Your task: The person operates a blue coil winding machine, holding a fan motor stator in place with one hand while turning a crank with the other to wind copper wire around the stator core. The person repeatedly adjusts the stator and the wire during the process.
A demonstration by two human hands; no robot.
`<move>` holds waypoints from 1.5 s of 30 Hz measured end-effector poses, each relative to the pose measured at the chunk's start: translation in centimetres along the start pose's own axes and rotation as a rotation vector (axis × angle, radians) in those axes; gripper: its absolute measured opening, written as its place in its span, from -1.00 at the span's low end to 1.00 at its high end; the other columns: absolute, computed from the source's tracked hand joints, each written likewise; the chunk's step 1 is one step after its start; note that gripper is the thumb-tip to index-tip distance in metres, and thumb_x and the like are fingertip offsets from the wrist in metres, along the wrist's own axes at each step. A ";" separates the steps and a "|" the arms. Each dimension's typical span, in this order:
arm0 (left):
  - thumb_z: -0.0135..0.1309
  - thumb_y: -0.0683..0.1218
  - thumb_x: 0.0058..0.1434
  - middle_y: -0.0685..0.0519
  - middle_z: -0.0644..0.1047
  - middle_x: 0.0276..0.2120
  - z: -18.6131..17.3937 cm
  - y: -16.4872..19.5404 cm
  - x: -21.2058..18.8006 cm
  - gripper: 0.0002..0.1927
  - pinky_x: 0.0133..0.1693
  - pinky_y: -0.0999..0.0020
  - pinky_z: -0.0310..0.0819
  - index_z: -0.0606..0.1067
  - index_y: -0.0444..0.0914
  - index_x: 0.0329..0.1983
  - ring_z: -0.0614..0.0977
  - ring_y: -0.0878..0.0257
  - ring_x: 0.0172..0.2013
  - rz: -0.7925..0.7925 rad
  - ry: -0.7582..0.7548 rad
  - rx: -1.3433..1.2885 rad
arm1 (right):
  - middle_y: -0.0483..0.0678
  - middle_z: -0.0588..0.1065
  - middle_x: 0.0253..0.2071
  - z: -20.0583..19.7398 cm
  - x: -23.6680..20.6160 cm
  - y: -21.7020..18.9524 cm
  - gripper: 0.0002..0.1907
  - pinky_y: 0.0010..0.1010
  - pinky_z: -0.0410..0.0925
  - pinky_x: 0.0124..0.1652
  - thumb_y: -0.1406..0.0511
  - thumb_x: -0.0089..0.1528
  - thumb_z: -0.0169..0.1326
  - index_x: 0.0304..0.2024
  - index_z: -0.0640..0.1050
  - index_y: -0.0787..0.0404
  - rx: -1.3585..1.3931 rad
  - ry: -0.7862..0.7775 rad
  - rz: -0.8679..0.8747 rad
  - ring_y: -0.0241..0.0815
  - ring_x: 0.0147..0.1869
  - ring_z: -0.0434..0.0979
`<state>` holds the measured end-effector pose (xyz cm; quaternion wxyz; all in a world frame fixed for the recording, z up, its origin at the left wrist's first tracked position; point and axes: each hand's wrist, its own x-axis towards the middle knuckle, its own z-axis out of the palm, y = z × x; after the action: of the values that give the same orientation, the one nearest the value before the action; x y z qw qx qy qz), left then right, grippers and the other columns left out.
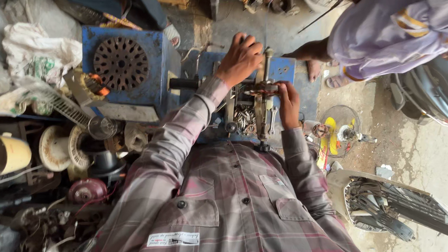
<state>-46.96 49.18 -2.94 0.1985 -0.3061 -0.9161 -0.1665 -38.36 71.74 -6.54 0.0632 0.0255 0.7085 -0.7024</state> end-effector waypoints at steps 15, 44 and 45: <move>0.17 -0.15 0.26 0.00 0.41 -0.08 -1.1 0.1 1.7 -0.86 0.08 0.01 0.24 0.50 -0.26 -0.40 0.38 0.08 0.07 -0.230 0.154 0.186 | 0.02 0.67 -0.24 0.2 4.4 2.4 -0.52 -0.30 0.52 -0.19 0.30 0.00 0.40 -0.02 0.66 0.24 -0.593 -0.116 0.076 -0.19 -0.21 0.68; 0.28 -0.05 0.19 0.08 0.42 -0.06 -1.4 -0.3 1.2 -0.80 0.05 0.02 0.20 0.51 -0.22 -0.32 0.41 0.16 0.06 -0.286 0.221 -0.029 | -0.10 0.47 -0.17 2.3 6.4 -5.0 -0.65 -0.47 0.32 -0.17 0.18 0.44 0.07 -0.01 0.61 0.38 -0.287 -0.753 -0.011 -0.31 -0.15 0.44; 0.29 -0.04 0.19 0.08 0.43 -0.04 -1.7 -0.2 1.2 -0.79 0.06 0.01 0.20 0.52 -0.23 -0.29 0.41 0.14 0.07 -0.289 0.217 -0.048 | -0.10 0.46 -0.19 2.3 6.3 -4.6 -0.66 -0.47 0.32 -0.16 0.18 0.45 0.08 -0.03 0.61 0.39 -0.317 -0.751 -0.041 -0.32 -0.15 0.43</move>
<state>-47.56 48.89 -0.98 0.2629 -0.1560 -0.9195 -0.2471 -45.07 69.11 -2.83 0.3068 -0.2570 0.7361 -0.5460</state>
